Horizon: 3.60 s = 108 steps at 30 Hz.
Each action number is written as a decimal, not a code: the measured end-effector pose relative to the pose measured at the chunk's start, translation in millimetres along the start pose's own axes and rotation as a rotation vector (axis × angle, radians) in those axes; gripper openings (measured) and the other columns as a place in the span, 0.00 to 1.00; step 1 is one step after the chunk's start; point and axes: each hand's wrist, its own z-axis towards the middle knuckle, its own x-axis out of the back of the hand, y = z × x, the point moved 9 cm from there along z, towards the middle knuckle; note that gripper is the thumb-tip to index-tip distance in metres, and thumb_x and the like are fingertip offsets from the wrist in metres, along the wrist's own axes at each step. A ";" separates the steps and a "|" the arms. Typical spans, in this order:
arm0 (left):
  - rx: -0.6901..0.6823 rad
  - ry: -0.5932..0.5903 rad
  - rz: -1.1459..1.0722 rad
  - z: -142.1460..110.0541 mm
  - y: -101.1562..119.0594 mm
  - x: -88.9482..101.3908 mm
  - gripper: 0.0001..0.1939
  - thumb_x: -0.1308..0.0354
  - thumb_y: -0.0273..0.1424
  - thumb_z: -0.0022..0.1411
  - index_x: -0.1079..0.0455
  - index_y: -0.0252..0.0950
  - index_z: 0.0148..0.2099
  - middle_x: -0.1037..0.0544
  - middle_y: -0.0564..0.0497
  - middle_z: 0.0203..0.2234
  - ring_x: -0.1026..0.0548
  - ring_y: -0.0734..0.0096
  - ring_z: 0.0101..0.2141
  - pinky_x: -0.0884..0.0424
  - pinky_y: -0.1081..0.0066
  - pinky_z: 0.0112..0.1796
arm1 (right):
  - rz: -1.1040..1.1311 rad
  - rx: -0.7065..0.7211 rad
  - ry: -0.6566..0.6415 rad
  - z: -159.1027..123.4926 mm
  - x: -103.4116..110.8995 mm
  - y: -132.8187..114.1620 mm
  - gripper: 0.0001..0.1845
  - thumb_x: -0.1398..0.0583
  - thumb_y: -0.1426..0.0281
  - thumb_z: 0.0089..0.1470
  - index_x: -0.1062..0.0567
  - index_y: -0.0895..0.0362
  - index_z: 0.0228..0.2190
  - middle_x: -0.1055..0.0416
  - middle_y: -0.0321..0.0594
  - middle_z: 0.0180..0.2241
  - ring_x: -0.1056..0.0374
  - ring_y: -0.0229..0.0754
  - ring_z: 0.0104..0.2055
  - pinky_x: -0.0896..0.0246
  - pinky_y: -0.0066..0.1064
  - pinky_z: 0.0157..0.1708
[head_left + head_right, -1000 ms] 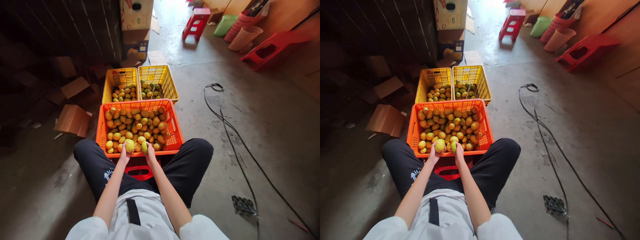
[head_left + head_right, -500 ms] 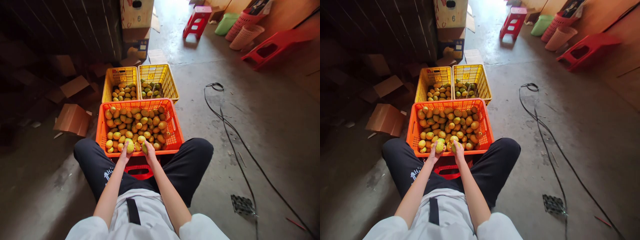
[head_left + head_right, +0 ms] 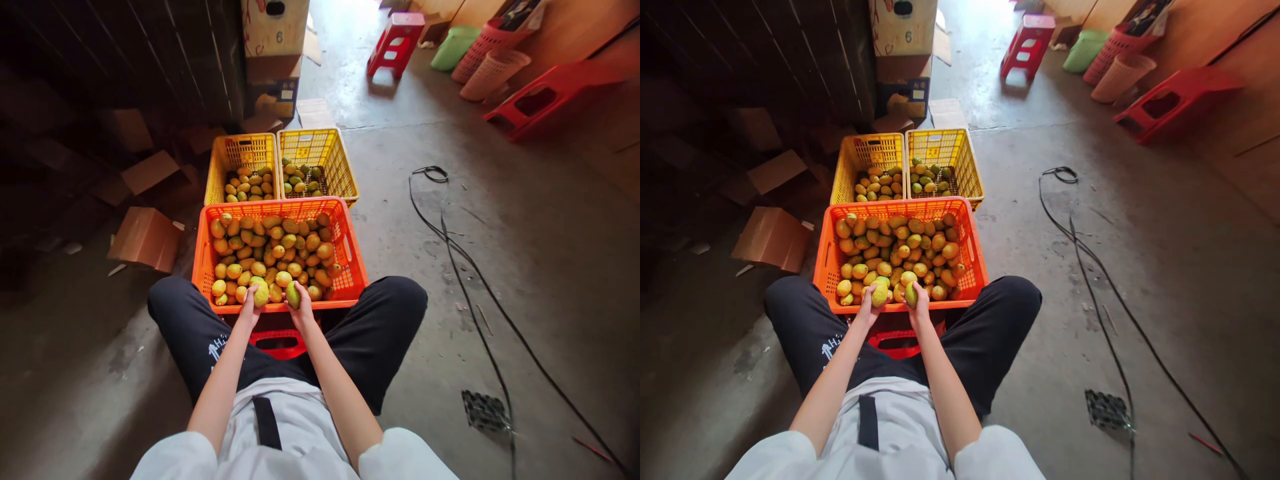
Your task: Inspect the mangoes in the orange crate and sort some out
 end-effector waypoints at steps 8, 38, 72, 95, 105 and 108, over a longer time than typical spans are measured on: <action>0.115 -0.057 0.058 -4.4 -8.2 -10.5 0.18 0.43 0.41 0.69 0.23 0.30 0.48 0.15 0.40 0.34 0.14 0.54 0.41 0.15 0.62 0.41 | 0.058 -0.080 -0.031 -3.2 -6.4 2.7 0.15 0.35 0.56 0.58 0.24 0.55 0.33 0.20 0.40 0.25 0.23 0.42 0.25 0.29 0.26 0.20; -0.006 0.023 0.071 3.0 -7.2 1.6 0.18 0.34 0.47 0.65 0.27 0.41 0.50 0.15 0.47 0.42 0.15 0.55 0.47 0.17 0.63 0.43 | -0.050 0.068 -0.135 2.6 -15.2 3.1 0.21 0.26 0.59 0.42 0.30 0.52 0.32 0.23 0.36 0.24 0.22 0.47 0.26 0.24 0.35 0.26; 0.017 -0.035 0.082 -4.0 -1.6 -4.5 0.17 0.30 0.37 0.58 0.27 0.35 0.45 0.17 0.49 0.33 0.15 0.58 0.40 0.16 0.63 0.42 | -0.121 0.065 -0.143 -3.6 -15.6 0.4 0.20 0.25 0.59 0.38 0.23 0.54 0.31 0.22 0.36 0.29 0.25 0.41 0.32 0.29 0.28 0.28; 0.015 -0.059 0.087 4.6 -7.1 -0.2 0.22 0.25 0.39 0.54 0.27 0.35 0.46 0.18 0.49 0.35 0.17 0.64 0.36 0.17 0.66 0.39 | -0.148 0.029 -0.082 -2.6 -11.8 0.1 0.23 0.25 0.53 0.42 0.24 0.53 0.34 0.23 0.34 0.26 0.27 0.42 0.23 0.32 0.31 0.22; 0.120 -0.154 0.057 1.9 -13.0 -12.3 0.28 0.38 0.51 0.69 0.25 0.30 0.54 0.15 0.37 0.42 0.15 0.50 0.47 0.16 0.58 0.45 | -0.154 0.064 -0.085 -4.7 -12.8 -3.5 0.18 0.29 0.56 0.40 0.24 0.53 0.30 0.26 0.30 0.25 0.29 0.40 0.25 0.38 0.28 0.20; 0.142 -0.158 0.051 -1.1 -12.3 -14.6 0.27 0.42 0.50 0.71 0.25 0.29 0.55 0.15 0.35 0.45 0.16 0.47 0.50 0.16 0.55 0.47 | -0.166 0.045 -0.114 -4.6 -14.9 -2.4 0.18 0.29 0.56 0.40 0.20 0.54 0.32 0.22 0.33 0.29 0.28 0.41 0.27 0.36 0.28 0.21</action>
